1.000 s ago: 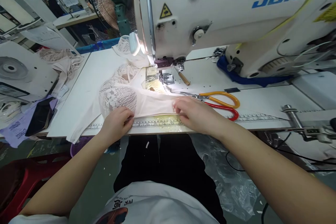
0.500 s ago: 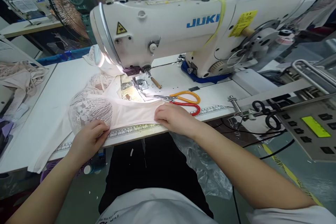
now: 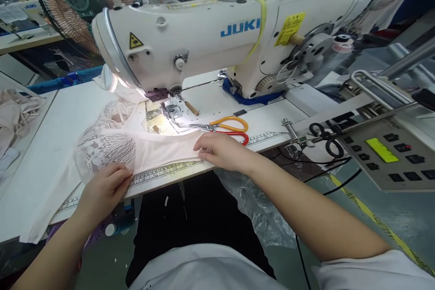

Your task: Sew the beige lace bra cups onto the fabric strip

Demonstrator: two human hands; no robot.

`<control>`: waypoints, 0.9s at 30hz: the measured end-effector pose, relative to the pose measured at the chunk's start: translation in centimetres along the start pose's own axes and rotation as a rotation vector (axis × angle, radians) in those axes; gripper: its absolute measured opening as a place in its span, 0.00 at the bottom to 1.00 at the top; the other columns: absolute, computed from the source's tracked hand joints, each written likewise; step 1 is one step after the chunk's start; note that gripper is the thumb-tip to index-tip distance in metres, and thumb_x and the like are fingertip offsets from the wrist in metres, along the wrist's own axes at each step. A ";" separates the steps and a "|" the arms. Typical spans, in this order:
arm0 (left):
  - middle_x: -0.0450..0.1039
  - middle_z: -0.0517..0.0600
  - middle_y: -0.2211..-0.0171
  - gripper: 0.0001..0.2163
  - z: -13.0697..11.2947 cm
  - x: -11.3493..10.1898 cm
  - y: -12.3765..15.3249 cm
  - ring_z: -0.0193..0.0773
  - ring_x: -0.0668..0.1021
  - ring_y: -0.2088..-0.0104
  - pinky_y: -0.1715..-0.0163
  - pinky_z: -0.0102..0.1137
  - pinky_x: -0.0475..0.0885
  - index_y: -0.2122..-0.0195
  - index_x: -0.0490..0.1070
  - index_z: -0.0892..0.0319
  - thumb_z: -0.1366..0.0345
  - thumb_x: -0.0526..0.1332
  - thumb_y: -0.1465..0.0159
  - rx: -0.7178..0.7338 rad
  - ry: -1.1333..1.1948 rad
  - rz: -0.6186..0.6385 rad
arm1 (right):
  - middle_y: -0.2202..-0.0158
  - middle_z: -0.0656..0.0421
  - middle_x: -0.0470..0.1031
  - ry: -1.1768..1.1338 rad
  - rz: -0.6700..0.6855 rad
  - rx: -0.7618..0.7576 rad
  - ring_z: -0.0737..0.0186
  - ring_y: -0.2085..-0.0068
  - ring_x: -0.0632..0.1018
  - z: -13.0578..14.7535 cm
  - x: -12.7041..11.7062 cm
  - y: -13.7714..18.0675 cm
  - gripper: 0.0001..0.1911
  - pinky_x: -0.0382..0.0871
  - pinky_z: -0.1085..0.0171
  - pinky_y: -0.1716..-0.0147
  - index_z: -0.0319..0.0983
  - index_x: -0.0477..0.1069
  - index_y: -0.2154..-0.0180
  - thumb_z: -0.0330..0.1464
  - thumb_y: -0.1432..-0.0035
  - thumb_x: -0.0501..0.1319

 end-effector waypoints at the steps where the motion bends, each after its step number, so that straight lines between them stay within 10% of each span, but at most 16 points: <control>1: 0.71 0.52 0.68 0.13 0.0 0.0 0.0 0.41 0.72 0.68 0.72 0.33 0.69 0.69 0.70 0.59 0.63 0.49 0.34 0.006 0.004 -0.003 | 0.61 0.55 0.75 0.018 -0.002 0.017 0.60 0.61 0.74 0.0 -0.2 0.0 0.07 0.68 0.62 0.61 0.38 0.72 0.63 0.29 0.43 0.56; 15: 0.71 0.51 0.67 0.09 -0.2 -0.4 -0.1 0.41 0.73 0.67 0.70 0.33 0.69 0.68 0.70 0.58 0.65 0.51 0.35 -0.034 0.059 -0.013 | 0.67 0.58 0.70 0.191 0.108 0.069 0.64 0.69 0.71 0.9 1.7 -1.2 0.04 0.62 0.67 0.73 0.38 0.70 0.72 0.27 0.46 0.58; 27: 0.70 0.52 0.67 0.06 -0.4 0.4 0.7 0.42 0.72 0.64 0.65 0.35 0.69 0.67 0.67 0.60 0.72 0.51 0.39 -0.074 0.062 0.007 | 0.64 0.54 0.76 0.724 -0.195 -0.322 0.57 0.67 0.76 1.9 3.9 2.0 0.17 0.65 0.63 0.79 0.40 0.72 0.67 0.26 0.42 0.45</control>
Point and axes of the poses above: each hand's wrist, its own y-axis away from the middle knuckle, its own x-axis out of the palm, z = x × y, the point moved 5 cm from there along -y, towards the middle knuckle
